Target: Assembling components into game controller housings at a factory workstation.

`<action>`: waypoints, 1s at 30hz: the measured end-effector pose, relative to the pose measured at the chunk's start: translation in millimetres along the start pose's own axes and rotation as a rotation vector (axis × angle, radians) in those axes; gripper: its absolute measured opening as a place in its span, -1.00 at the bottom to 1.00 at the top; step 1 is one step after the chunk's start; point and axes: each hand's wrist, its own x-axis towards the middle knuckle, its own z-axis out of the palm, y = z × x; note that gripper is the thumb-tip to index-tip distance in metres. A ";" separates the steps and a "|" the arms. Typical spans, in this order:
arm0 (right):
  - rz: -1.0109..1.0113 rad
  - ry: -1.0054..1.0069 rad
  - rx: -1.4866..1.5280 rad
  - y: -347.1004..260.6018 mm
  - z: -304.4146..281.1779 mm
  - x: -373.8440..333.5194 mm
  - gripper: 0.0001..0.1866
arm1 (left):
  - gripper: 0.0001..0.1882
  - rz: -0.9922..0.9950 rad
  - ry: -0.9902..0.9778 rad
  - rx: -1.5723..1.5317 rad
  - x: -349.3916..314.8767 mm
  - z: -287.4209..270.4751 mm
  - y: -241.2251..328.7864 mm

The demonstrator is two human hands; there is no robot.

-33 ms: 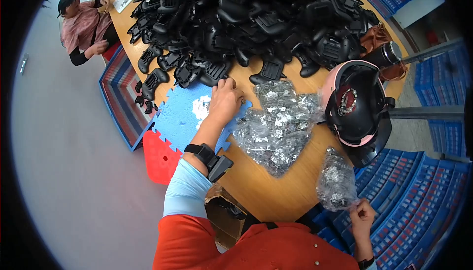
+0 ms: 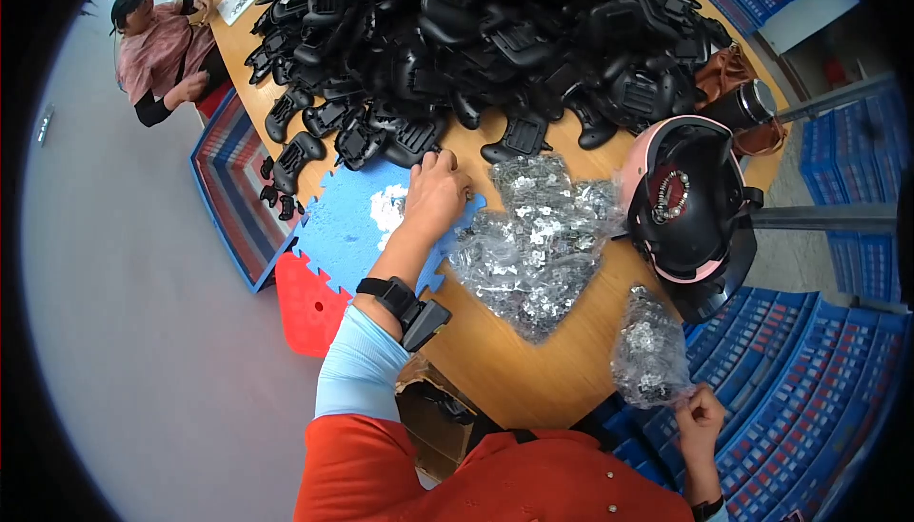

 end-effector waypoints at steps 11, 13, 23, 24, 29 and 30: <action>0.001 0.016 0.002 5.3 0.5 1.5 -0.70 | -0.83 -0.001 -0.198 0.191 17.4 0.0 15.0; -0.013 0.029 -0.053 1.7 1.3 1.9 -0.69 | -0.83 -0.008 -0.207 0.187 18.4 0.1 19.7; 0.014 0.015 -0.028 10.5 -3.9 -0.3 -0.74 | -0.84 -0.105 -0.307 0.122 13.2 -3.4 6.9; 0.023 0.015 -0.015 11.6 -4.5 -0.2 -0.74 | -0.85 -0.096 -0.286 0.050 12.1 -6.4 4.0; 0.035 0.016 0.018 14.9 -5.0 0.2 -0.74 | -0.83 -0.106 -0.276 -0.024 1.5 -19.7 -6.6; 0.029 0.009 0.007 14.8 -4.9 1.0 -0.73 | -0.82 -0.109 -0.212 -0.032 -0.8 -19.5 -9.1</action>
